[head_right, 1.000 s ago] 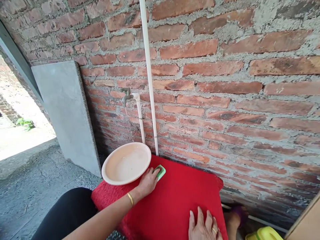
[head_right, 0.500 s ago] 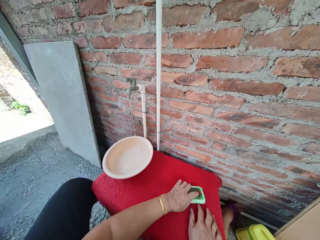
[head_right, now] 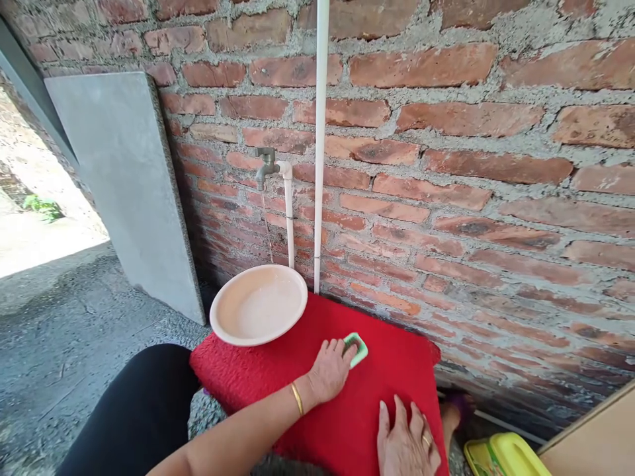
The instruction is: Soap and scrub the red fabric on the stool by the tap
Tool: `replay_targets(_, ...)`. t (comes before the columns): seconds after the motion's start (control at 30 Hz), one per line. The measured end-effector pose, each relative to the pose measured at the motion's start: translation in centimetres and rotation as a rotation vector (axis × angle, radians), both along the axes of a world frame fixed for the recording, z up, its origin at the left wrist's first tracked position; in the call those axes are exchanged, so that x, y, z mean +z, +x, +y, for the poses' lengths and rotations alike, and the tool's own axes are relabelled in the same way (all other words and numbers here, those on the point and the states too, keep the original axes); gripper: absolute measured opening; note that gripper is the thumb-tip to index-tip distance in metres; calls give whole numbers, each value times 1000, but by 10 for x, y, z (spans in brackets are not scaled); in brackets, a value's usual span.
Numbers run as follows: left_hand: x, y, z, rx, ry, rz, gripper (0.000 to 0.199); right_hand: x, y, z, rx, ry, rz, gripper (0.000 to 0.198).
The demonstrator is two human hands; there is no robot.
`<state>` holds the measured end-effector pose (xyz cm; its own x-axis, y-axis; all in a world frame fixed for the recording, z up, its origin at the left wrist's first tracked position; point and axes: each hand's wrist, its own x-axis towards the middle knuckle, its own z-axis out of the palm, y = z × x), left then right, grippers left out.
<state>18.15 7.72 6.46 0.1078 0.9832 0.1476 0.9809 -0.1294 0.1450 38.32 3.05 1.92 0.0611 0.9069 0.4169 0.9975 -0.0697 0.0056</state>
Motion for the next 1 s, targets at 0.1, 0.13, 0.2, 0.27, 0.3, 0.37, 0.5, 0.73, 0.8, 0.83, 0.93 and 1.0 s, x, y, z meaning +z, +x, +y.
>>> replay_targets(0.1,-1,-6,-46,-386,-19,-14,49,0,2,-1,3,8,67,50)
replay_targets(0.13,-1,-18,-60,-450,-36,-16,47,0,2,-1,4,8,82,50)
replay_targets(0.2,0,-53,-85,-503,-89,-13,46,1,2,-2,5,1,93,50)
replay_targets(0.27,3,-91,-100,-383,-135,10,46,2,1,-2,3,-10,84,49)
replay_targets(0.3,5,-107,-103,-274,-148,31,48,3,0,-2,2,-12,76,48)
replay_targets(0.37,10,-128,-103,-39,-169,53,52,4,-1,-2,0,-13,59,47)
replay_targets(0.5,13,-115,-96,172,-190,49,51,7,-1,-2,3,-12,32,44)
replay_targets(0.73,-11,-61,-129,-298,-101,3,57,7,0,-3,17,3,-20,46)
replay_targets(0.8,-13,-71,-135,-227,-102,12,55,7,-1,-4,15,13,-25,48)
replay_targets(0.83,-13,-78,-135,-148,-104,27,54,7,-1,-4,14,15,-27,49)
replay_targets(0.93,-10,-98,-122,91,-72,83,51,7,-3,-4,9,23,-24,49)
replay_targets(1.0,-8,-104,-105,181,-27,108,49,7,-4,-4,11,28,-20,49)
